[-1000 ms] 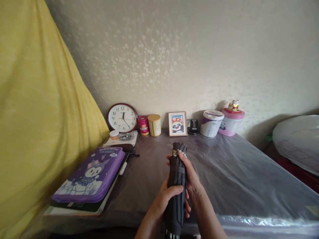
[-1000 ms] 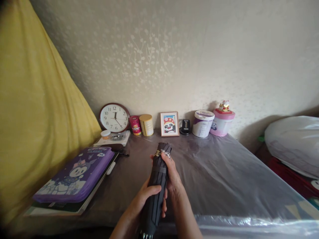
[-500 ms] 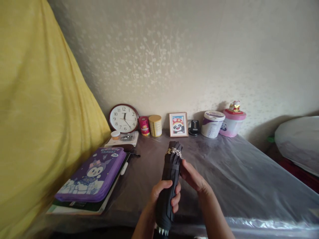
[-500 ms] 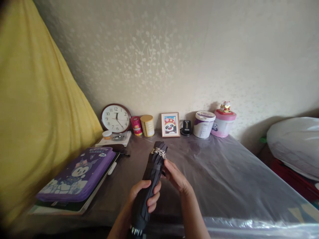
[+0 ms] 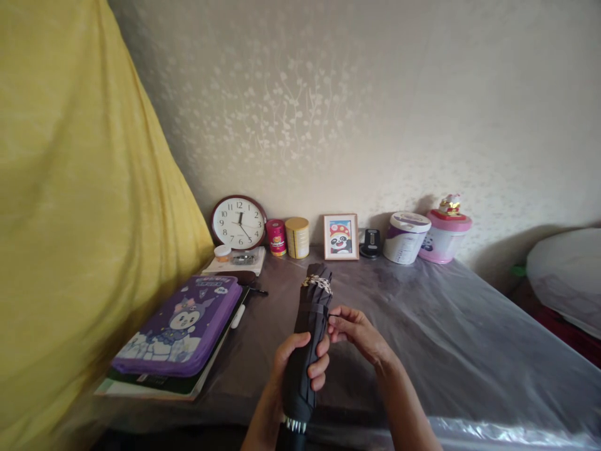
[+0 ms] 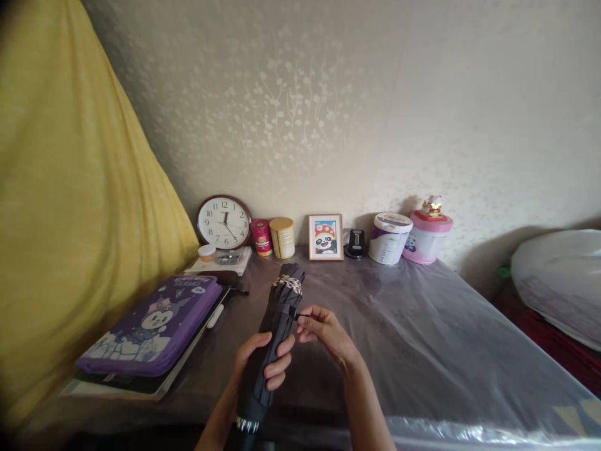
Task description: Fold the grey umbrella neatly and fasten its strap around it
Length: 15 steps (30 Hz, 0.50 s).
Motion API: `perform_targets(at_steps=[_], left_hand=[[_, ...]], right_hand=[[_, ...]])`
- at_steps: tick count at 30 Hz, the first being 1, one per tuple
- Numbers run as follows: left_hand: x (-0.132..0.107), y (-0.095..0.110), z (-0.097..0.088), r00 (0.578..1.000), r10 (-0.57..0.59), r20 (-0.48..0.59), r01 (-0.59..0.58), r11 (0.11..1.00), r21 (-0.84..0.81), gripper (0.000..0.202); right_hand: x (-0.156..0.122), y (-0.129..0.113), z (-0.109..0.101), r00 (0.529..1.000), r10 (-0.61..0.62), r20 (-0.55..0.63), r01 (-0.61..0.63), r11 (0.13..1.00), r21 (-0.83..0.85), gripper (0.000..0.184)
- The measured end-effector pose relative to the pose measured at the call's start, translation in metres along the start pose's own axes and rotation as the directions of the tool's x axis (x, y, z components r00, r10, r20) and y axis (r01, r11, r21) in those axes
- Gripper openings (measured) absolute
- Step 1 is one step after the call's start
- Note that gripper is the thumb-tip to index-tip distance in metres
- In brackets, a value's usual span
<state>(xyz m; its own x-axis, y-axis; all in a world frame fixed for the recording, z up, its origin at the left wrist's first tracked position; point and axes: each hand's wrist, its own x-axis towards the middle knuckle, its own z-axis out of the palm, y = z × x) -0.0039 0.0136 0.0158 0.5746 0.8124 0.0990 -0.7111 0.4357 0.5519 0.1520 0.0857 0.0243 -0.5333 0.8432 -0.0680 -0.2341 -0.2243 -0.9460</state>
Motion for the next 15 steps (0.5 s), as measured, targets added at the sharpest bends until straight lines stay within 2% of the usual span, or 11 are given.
perform_targets(at_steps=[6,15], left_hand=[[-0.0001,0.0010,-0.0033,1.000,0.023,0.002,-0.023,1.000,0.007,0.027],[0.0001,0.0058,-0.0052,0.997,0.063,-0.046,-0.060,0.995,0.075,0.027]], right_hand=[[0.0030,0.0050,-0.0006,0.999,-0.037,-0.029,0.036,0.998,-0.052,0.027],[0.0033,-0.0007,0.0010,0.986,-0.019,-0.165,-0.006,0.988,-0.153,0.033]])
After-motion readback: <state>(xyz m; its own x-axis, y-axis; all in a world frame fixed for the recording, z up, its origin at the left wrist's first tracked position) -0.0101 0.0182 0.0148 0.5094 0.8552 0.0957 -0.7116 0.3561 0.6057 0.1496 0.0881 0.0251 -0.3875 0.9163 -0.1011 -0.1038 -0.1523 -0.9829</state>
